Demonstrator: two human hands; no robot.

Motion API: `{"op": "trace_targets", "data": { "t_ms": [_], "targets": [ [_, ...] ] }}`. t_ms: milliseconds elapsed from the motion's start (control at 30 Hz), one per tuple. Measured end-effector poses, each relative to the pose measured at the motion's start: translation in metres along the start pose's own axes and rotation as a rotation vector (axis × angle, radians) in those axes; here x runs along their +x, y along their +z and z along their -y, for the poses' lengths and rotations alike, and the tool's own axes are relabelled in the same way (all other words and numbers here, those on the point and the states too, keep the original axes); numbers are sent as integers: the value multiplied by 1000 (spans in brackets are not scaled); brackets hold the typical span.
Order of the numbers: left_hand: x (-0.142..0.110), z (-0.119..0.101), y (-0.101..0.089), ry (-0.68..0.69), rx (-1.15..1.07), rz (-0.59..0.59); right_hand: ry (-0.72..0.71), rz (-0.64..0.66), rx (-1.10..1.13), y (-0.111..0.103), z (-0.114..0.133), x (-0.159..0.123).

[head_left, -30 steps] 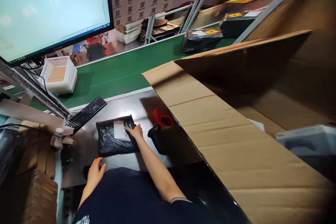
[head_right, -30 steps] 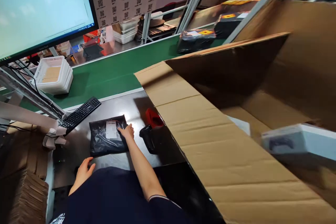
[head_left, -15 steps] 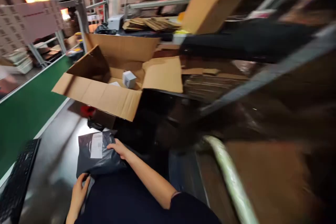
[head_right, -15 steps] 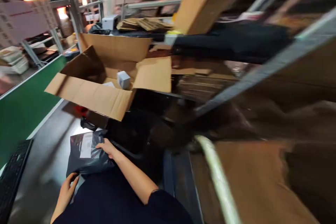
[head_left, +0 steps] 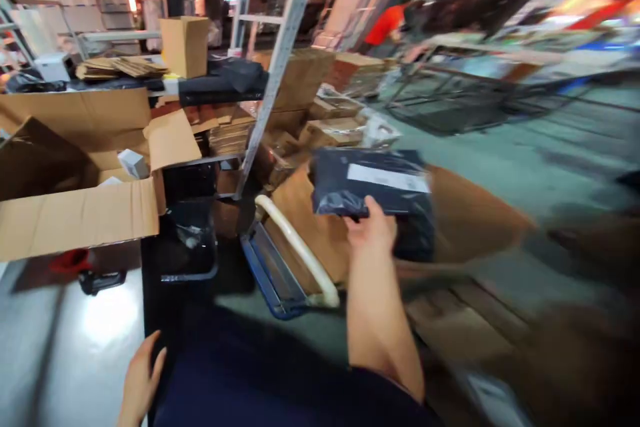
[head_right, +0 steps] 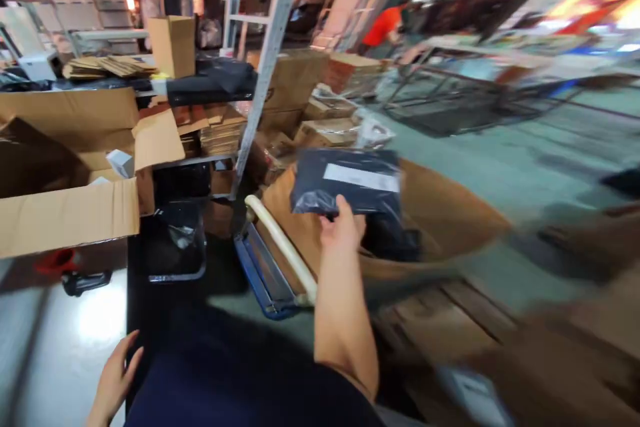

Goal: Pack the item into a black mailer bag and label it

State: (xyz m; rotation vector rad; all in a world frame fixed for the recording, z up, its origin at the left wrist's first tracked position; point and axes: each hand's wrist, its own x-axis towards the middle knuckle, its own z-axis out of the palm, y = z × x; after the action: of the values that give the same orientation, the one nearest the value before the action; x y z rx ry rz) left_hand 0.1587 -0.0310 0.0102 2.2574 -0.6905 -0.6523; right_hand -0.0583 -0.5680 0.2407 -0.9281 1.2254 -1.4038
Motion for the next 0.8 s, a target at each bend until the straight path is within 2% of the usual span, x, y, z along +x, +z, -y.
{"op": "trace_targets", "data": {
  "t_ms": [67, 100, 200, 300, 367, 433, 500, 533, 600, 667, 700, 733, 800],
  "targets": [
    [-16, 5, 5, -64, -15, 15, 181, -6, 78, 34, -9, 4],
    [-23, 11, 6, -106, -23, 18, 217, 63, 96, 55, -15, 0],
    [-40, 36, -2, -220, -58, -41, 126, 486, 74, 135, -26, -29],
    [-41, 45, -37, -220, -61, -205, -45, 943, -28, 229, -8, -70],
    [-26, 29, -79, -161, 10, -366, -191, 1205, -108, 300, 15, -97],
    [7, -6, -129, -73, 136, -534, -321, 1437, -151, 378, 32, -122],
    [58, -51, -178, 10, 258, -648, -414, 1605, -144, 461, 34, -146],
    [89, -74, -199, 59, 310, -669, -451, 1658, -142, 502, 27, -158],
    [157, -112, -229, 139, 403, -609, -541, 1725, -218, 578, -2, -182],
    [223, -135, -243, 211, 488, -484, -650, 1772, -422, 639, -46, -204],
    [251, -139, -244, 231, 519, -417, -683, 1801, -542, 662, -71, -215],
    [274, -140, -242, 243, 546, -363, -700, 1837, -656, 680, -99, -224],
    [303, -133, -229, 258, 587, -318, -579, 1877, -787, 701, -154, -240]
  ]
}}
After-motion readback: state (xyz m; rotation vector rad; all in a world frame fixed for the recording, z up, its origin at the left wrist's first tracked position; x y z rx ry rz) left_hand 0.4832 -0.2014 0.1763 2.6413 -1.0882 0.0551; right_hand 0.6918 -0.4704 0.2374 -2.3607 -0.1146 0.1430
